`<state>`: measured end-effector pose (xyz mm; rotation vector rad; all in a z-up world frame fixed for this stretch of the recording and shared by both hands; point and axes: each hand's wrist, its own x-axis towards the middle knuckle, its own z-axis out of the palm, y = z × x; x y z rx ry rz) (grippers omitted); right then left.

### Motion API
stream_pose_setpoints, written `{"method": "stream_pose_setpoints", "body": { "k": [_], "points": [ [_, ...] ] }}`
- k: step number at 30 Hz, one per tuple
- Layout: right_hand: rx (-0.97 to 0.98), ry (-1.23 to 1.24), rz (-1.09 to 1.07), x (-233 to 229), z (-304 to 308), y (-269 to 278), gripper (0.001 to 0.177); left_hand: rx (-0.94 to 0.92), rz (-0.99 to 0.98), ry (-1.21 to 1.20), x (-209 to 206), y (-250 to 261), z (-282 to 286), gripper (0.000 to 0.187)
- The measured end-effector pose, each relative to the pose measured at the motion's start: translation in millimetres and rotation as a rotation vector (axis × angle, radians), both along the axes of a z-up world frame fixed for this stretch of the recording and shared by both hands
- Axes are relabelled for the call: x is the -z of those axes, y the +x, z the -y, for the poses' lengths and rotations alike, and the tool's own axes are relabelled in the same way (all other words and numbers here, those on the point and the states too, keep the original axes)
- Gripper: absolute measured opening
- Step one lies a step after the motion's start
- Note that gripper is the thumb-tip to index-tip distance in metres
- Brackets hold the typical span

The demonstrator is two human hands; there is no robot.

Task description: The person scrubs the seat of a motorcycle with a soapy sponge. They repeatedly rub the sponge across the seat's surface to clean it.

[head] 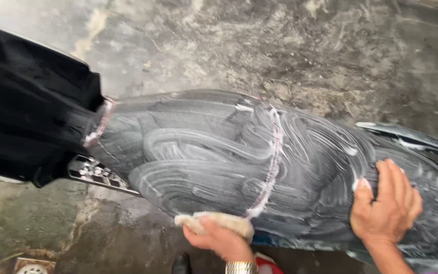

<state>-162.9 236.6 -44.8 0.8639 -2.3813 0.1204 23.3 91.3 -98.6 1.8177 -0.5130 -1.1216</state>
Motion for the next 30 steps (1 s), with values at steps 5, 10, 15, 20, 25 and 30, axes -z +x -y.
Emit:
{"method": "stream_pose_setpoints", "body": {
  "k": [5,10,15,20,25,30],
  "points": [
    [-0.022,-0.038,0.059,-1,1,1,0.047,0.06,0.167,0.019,-5,-5,4,0.064],
    [-0.066,-0.022,0.031,1,-7,-1,0.046,0.217,0.32,-0.292,44,47,72,0.054],
    [-0.129,-0.034,-0.063,9,-7,-3,0.044,0.433,0.227,-0.321,100,104,226,0.043],
    [-0.134,-0.094,-0.011,-1,7,9,0.04,0.476,0.49,-0.289,22,74,179,0.051],
    [-0.172,-0.065,-0.038,7,2,0,0.043,0.665,0.684,-0.433,-7,56,163,0.061],
    [-0.095,-0.064,0.039,7,-3,-1,0.046,0.695,1.145,-0.563,-8,32,139,0.06]
  ]
}}
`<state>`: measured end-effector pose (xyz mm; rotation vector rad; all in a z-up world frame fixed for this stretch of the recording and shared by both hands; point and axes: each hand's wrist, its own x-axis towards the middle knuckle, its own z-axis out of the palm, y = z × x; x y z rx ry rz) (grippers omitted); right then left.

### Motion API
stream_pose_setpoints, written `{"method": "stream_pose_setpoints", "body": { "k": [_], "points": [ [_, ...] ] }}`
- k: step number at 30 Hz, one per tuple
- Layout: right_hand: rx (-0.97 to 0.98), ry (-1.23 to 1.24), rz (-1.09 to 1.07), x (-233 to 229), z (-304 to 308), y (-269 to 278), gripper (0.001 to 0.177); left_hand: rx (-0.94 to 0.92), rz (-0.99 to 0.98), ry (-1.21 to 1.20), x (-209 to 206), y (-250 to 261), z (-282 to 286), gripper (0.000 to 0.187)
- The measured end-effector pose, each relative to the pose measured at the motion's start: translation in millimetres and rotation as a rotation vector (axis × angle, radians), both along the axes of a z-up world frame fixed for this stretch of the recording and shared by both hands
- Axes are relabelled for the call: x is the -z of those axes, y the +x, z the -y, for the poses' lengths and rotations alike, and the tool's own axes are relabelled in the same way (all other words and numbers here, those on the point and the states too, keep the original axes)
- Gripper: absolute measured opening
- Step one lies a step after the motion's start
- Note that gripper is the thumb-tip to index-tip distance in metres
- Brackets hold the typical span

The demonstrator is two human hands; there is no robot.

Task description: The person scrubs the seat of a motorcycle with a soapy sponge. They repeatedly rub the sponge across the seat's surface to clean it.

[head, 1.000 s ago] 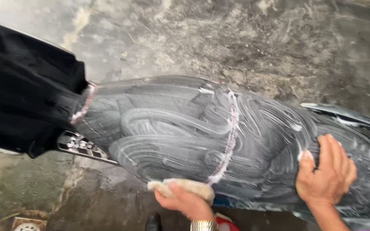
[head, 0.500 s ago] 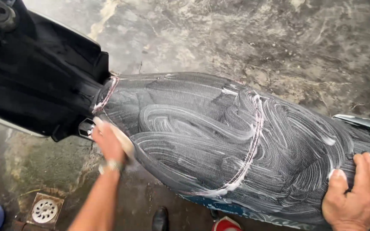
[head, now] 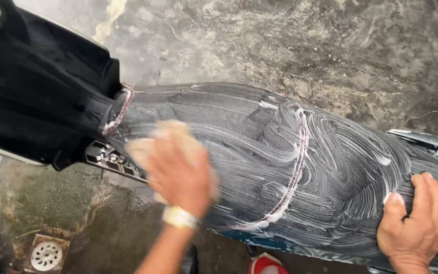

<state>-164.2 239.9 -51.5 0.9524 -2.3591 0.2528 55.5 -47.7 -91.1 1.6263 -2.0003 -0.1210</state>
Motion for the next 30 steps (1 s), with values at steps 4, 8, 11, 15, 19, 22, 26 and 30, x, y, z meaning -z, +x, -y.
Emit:
{"method": "stream_pose_setpoints", "body": {
  "k": [4,8,11,15,19,22,26,30],
  "points": [
    [0.018,-0.002,0.03,-2,-2,1,0.047,0.705,0.046,-0.106,-40,-12,-39,0.059],
    [0.034,0.074,-0.11,0,-4,-3,0.045,0.724,0.063,0.146,-32,-17,46,0.056],
    [0.09,0.019,-0.006,-5,8,2,0.047,0.442,0.268,0.455,-68,-53,38,0.065],
    [0.1,-0.008,0.06,-13,9,5,0.048,0.874,0.261,-0.103,-79,-70,-32,0.044],
    [0.089,0.012,0.009,-6,14,8,0.046,1.013,0.268,0.218,-71,-60,40,0.055],
    [0.108,0.027,-0.007,-12,11,7,0.048,0.639,0.32,0.351,-75,-78,70,0.055],
    [0.118,0.02,0.046,-14,13,5,0.05,0.845,0.439,0.116,-75,-104,16,0.044],
    [0.081,0.015,-0.002,-7,9,8,0.047,1.168,0.233,0.191,-73,-66,16,0.063]
  ]
}}
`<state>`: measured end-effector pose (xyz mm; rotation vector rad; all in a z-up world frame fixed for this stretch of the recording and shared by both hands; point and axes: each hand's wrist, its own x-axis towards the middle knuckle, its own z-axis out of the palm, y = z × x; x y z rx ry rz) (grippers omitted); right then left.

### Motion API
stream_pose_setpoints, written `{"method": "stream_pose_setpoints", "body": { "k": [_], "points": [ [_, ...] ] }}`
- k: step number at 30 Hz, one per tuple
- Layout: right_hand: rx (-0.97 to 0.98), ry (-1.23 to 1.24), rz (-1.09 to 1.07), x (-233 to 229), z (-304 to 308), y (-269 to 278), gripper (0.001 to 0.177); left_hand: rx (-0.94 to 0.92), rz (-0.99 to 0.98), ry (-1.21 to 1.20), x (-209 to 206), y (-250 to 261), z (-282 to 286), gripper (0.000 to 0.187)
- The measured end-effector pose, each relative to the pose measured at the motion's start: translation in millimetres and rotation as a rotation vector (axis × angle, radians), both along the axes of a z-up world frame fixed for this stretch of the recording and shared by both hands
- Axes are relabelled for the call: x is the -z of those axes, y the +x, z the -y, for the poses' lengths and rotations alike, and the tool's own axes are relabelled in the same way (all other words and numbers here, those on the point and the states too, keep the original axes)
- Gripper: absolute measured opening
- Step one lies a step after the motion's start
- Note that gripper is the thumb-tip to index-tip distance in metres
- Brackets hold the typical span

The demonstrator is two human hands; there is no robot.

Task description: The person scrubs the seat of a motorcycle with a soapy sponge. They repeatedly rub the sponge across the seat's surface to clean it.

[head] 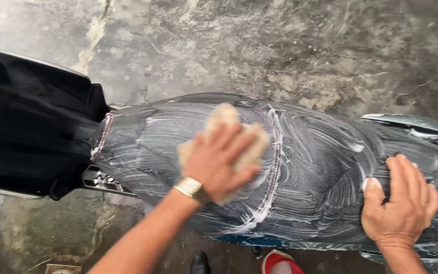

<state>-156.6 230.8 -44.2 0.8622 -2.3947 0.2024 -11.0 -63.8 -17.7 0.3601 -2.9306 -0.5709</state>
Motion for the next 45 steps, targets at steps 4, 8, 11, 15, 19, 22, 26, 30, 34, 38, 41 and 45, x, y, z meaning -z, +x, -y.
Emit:
{"method": "stream_pose_setpoints", "body": {
  "k": [4,8,11,15,19,22,26,30,34,38,41,45],
  "points": [
    [0.009,-0.02,0.023,-5,2,0,0.047,-0.509,0.043,0.027,7,27,55,0.052],
    [0.013,-0.019,0.025,-7,4,0,0.046,-0.637,0.144,0.026,8,15,-20,0.059],
    [-0.015,-0.005,0.022,-6,0,-3,0.047,-0.182,-0.391,-0.157,13,23,-70,0.055],
    [-0.046,-0.04,0.024,-5,3,-3,0.043,-0.035,-0.419,-0.102,3,38,5,0.037],
    [-0.056,0.035,-0.07,-10,-8,-6,0.042,-0.61,-0.105,-0.207,31,26,-18,0.054],
    [-0.07,0.019,-0.091,1,-6,-5,0.042,-0.345,-0.154,-0.203,21,36,-40,0.059],
    [-0.058,-0.025,0.01,2,-8,-4,0.045,-0.269,-0.259,-0.005,19,56,33,0.051],
    [-0.009,-0.049,0.045,5,-7,-5,0.045,-0.879,0.065,0.066,31,38,17,0.058],
    [-0.081,-0.018,-0.079,6,-8,-9,0.042,-0.302,-0.259,-0.251,21,35,-17,0.051],
    [-0.045,0.04,-0.105,6,-9,-8,0.044,-0.5,-0.19,-0.17,33,45,49,0.041],
    [-0.013,0.011,-0.04,-4,1,-2,0.045,-0.613,-0.186,-0.261,44,18,11,0.053],
    [-0.042,-0.014,0.024,-7,-2,0,0.044,-0.155,-0.175,-0.103,10,19,-37,0.058]
  ]
}}
